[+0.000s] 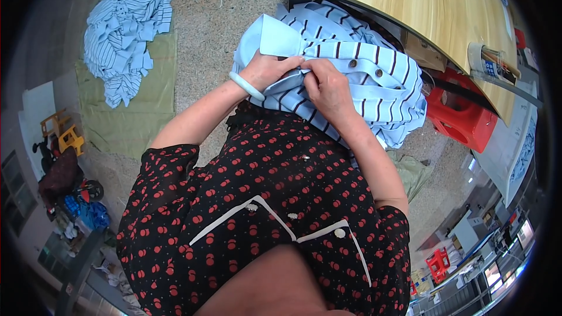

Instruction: Inspecting and checking blue and white striped fabric garments in a sewing factory.

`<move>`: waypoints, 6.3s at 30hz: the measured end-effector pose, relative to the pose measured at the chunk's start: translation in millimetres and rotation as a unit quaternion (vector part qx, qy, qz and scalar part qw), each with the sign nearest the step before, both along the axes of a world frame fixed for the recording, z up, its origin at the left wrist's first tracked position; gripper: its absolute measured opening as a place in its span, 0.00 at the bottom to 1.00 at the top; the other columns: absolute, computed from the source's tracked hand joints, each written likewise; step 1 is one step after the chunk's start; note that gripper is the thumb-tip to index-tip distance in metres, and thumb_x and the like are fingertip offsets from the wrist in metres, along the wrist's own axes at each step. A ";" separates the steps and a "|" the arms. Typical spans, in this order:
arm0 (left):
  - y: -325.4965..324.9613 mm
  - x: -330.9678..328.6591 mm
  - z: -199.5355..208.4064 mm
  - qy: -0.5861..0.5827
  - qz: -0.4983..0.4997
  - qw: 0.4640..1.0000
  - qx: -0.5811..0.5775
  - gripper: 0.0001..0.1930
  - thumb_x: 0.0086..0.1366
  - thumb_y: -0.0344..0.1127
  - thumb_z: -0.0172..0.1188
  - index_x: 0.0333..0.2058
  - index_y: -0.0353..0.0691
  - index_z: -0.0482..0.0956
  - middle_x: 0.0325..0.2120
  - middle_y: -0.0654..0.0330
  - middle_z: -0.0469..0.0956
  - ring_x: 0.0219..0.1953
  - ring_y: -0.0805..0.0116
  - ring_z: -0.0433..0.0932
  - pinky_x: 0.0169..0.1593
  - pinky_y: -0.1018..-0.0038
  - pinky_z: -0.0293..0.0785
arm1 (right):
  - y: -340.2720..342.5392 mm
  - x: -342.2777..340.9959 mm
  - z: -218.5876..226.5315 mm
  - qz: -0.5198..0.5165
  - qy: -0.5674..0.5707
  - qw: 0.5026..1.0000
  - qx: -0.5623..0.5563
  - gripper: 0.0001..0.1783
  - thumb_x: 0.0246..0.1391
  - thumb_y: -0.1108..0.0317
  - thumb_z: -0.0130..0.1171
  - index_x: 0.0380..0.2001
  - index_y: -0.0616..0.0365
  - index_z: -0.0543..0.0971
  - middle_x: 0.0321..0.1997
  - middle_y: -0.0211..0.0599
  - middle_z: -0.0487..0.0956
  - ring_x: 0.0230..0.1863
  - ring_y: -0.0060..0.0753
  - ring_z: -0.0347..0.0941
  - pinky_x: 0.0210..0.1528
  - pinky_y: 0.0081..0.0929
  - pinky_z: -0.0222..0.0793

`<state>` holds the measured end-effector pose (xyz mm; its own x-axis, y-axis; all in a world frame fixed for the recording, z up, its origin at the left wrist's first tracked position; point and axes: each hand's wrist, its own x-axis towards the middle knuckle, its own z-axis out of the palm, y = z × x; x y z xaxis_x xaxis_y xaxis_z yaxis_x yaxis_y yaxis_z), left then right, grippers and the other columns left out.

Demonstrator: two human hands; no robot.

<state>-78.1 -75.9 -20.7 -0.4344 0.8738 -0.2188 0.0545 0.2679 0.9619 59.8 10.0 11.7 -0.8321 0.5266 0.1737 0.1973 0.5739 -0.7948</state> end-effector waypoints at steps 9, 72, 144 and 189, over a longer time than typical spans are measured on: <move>4.6 3.9 12.4 0.190 -0.053 0.979 -0.056 0.09 0.52 0.34 0.54 0.22 0.31 0.72 0.18 0.47 0.73 0.23 0.52 0.74 0.26 0.65 0.67 | 0.4 -0.9 -1.6 -0.032 -0.020 0.999 -0.026 0.07 0.39 0.77 0.52 0.26 0.62 0.74 0.24 0.41 0.75 0.23 0.36 0.72 0.26 0.25 0.67; -15.6 -19.7 34.7 -0.037 -0.148 0.988 -0.019 0.12 0.57 0.37 0.54 0.35 0.33 0.72 0.26 0.62 0.74 0.29 0.74 0.70 0.33 0.74 0.68 | 16.1 -5.6 37.2 0.057 -0.130 0.971 -0.191 0.07 0.46 0.73 0.53 0.31 0.61 0.72 0.24 0.43 0.73 0.26 0.41 0.71 0.28 0.28 0.65; 35.9 -2.3 32.9 0.015 -0.216 0.976 -0.035 0.12 0.53 0.38 0.56 0.22 0.33 0.72 0.12 0.67 0.63 0.18 0.82 0.58 0.21 0.80 0.56 | 12.8 15.5 38.5 -0.025 -0.122 0.989 0.075 0.06 0.41 0.76 0.53 0.28 0.60 0.73 0.28 0.42 0.74 0.27 0.43 0.72 0.30 0.31 0.67; 16.6 17.8 32.7 0.306 -0.168 0.934 0.077 0.04 0.53 0.27 0.47 0.27 0.33 0.66 0.22 0.51 0.67 0.25 0.51 0.69 0.28 0.62 0.65 | 22.6 19.2 22.3 0.010 -0.065 0.993 0.095 0.09 0.42 0.80 0.51 0.31 0.62 0.71 0.26 0.44 0.71 0.28 0.45 0.70 0.29 0.31 0.66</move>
